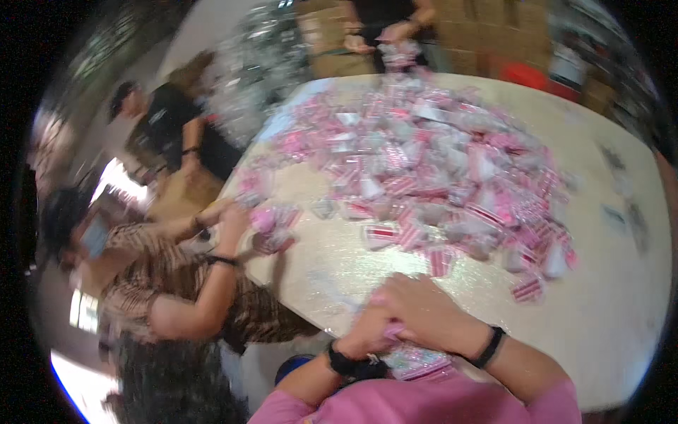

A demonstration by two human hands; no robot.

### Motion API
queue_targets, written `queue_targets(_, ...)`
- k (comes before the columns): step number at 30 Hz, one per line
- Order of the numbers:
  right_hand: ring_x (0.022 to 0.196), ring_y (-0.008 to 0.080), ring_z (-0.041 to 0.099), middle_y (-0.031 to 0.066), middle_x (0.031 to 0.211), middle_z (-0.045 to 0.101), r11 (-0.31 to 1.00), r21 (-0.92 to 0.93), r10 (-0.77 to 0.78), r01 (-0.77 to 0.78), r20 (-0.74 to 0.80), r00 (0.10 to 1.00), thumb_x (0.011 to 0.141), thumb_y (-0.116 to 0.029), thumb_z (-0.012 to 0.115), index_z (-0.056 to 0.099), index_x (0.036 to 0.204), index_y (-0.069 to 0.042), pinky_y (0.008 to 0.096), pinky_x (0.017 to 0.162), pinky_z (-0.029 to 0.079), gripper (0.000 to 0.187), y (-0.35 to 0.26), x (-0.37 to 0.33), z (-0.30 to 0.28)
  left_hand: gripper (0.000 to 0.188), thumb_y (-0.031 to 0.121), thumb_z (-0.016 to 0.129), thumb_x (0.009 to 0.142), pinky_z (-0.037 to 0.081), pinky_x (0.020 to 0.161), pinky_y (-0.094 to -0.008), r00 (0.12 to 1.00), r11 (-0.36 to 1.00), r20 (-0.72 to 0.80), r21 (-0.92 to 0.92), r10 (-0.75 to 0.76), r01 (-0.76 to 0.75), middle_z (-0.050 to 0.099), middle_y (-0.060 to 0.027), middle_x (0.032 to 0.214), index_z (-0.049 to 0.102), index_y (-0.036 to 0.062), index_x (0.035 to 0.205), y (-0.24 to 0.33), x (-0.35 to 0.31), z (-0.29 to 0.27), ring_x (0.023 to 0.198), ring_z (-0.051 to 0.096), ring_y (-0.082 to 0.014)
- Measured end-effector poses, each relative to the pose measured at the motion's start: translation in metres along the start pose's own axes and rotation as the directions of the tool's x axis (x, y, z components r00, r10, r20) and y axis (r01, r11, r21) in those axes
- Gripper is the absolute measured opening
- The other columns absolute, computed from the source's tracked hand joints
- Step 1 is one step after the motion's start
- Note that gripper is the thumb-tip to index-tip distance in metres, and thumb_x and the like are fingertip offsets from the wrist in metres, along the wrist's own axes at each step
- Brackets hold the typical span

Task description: Sort small triangular items and place them into plastic bags.

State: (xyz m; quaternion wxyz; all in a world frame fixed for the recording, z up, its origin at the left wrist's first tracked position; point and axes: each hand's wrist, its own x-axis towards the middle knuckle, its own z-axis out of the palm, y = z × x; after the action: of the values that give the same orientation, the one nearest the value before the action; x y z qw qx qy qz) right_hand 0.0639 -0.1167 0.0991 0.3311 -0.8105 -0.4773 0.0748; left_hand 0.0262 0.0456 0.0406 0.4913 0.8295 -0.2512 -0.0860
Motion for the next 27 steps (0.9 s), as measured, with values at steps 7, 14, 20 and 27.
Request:
queue_targets(7,0.111,0.0423,0.046,0.0237,0.118,0.048,0.973,-0.142,-0.203,0.18,-0.172,0.964,0.054,-0.007,0.07,0.043,0.119,0.004,0.0494,0.095,0.035,0.072,-0.004,0.007,0.021,0.021,0.006,0.055,0.082,0.046,0.062,-0.0255,0.822,0.307,0.026,-0.921,-0.568,0.241,0.059,-0.0049,0.091,0.055,0.0025,0.102,0.009,0.005,0.013,0.079,0.055,-0.0112)
queue_targets(14,0.114,0.0419,0.044,0.0232,0.121,0.045,0.92,0.072,-0.387,0.386,-0.006,0.922,0.052,-0.005,0.073,0.037,0.125,0.004,0.0504,0.099,0.032,0.082,-0.026,0.051,0.071,0.02,0.009,0.053,0.081,0.044,0.058,-0.0266,0.673,0.348,-0.279,-0.937,-0.685,-0.034,0.057,-0.0052,0.087,0.054,0.0026,0.1,-0.013,-0.07,0.012,0.075,0.054,-0.012)
queue_targets(20,0.113,0.0414,0.044,0.0228,0.12,0.046,0.84,0.092,-0.541,0.535,0.068,0.838,0.051,-0.006,0.074,0.037,0.124,0.003,0.0493,0.098,0.034,0.082,-0.046,0.072,0.109,0.02,0.011,0.048,0.09,0.044,0.065,-0.0232,0.497,0.351,-0.343,-0.933,-0.797,-0.08,0.056,0.0,0.095,0.051,0.0075,0.11,0.008,-0.113,-0.002,0.082,0.053,-0.0087)
queue_targets(27,0.109,0.0417,0.047,0.0229,0.117,0.048,0.792,0.199,-0.599,0.577,0.075,0.797,0.051,-0.007,0.075,0.038,0.122,0.004,0.0487,0.094,0.038,0.08,-0.07,0.083,0.132,0.019,0.014,0.047,0.092,0.044,0.066,-0.0233,0.495,0.405,-0.39,-0.911,-0.776,-0.083,0.055,0.0004,0.094,0.052,0.0087,0.109,0.002,-0.153,-0.001,0.083,0.052,-0.0093)
